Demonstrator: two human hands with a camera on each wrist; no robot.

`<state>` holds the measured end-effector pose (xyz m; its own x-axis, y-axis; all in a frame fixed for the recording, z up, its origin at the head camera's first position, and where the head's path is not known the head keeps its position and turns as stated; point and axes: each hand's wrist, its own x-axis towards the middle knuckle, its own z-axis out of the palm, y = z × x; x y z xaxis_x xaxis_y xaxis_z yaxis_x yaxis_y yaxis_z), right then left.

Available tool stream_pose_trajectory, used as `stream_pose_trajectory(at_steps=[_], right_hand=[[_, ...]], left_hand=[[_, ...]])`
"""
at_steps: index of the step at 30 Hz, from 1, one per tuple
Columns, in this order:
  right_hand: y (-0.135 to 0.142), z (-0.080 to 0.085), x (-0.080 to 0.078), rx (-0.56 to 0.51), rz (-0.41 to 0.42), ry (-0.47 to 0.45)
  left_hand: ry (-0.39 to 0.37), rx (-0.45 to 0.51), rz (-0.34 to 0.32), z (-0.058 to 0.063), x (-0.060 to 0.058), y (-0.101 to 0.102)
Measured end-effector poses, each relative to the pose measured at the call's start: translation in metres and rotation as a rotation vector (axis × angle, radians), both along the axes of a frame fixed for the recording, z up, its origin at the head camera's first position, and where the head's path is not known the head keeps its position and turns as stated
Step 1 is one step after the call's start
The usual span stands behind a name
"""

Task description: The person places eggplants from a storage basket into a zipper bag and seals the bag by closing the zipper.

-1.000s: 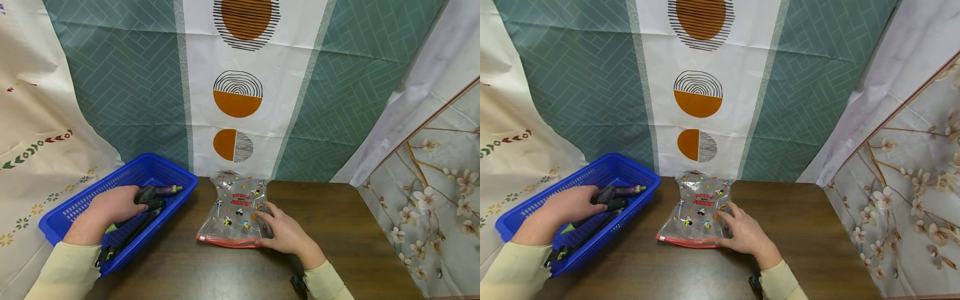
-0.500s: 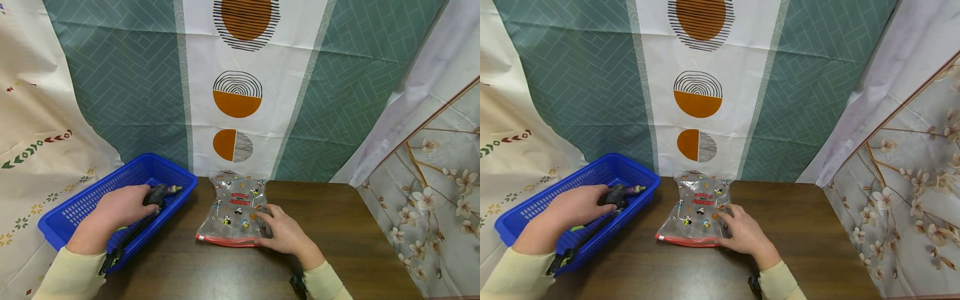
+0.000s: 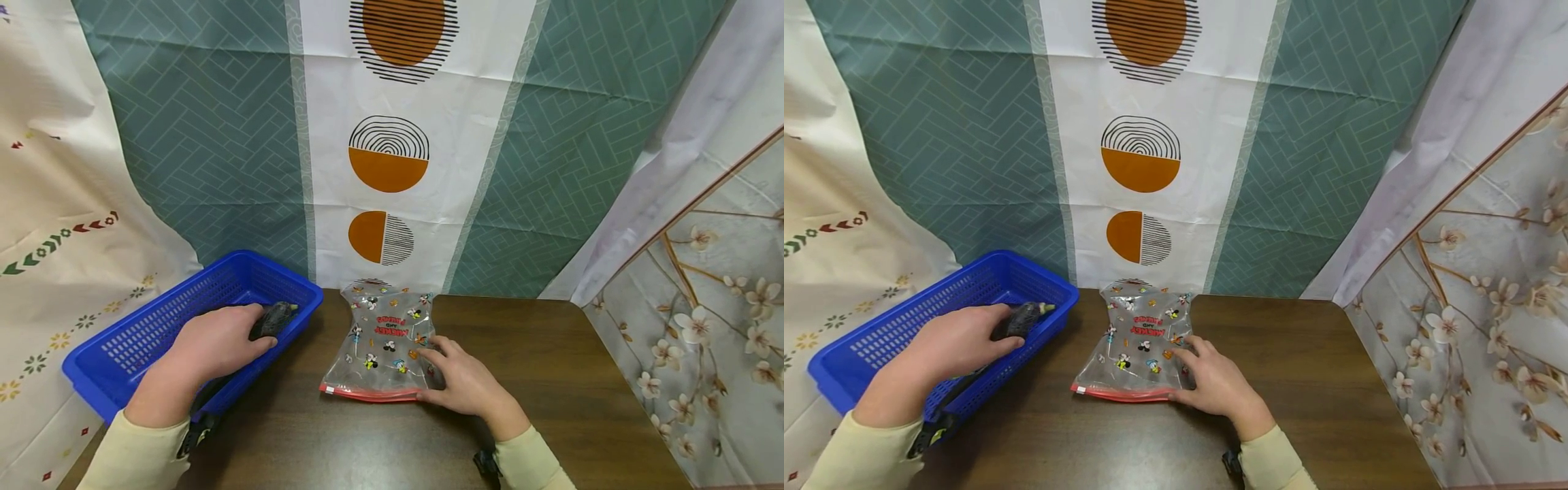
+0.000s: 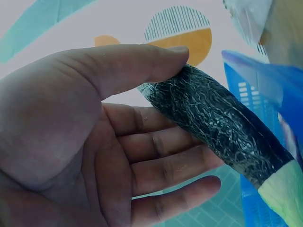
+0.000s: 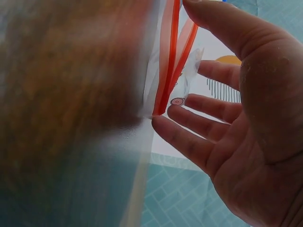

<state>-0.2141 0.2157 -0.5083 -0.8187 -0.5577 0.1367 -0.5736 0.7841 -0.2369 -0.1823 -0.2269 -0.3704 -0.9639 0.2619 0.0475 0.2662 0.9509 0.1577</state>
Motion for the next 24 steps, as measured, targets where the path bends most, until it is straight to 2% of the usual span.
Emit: stream_pose_trajectory(at_steps=[8,19,24], right_hand=[[0.001,-0.002,-0.002,-0.002,0.013,-0.028],[0.004,0.000,-0.003,-0.011,0.038,-0.037],[0.005,0.001,-0.003,-0.011,0.033,-0.048]], left_hand=[[0.051,-0.002,-0.043,-0.005,0.002,0.016],[0.092,0.049,-0.047,-0.001,0.004,0.027],[0.154,0.062,-0.074,-0.005,0.005,0.037]])
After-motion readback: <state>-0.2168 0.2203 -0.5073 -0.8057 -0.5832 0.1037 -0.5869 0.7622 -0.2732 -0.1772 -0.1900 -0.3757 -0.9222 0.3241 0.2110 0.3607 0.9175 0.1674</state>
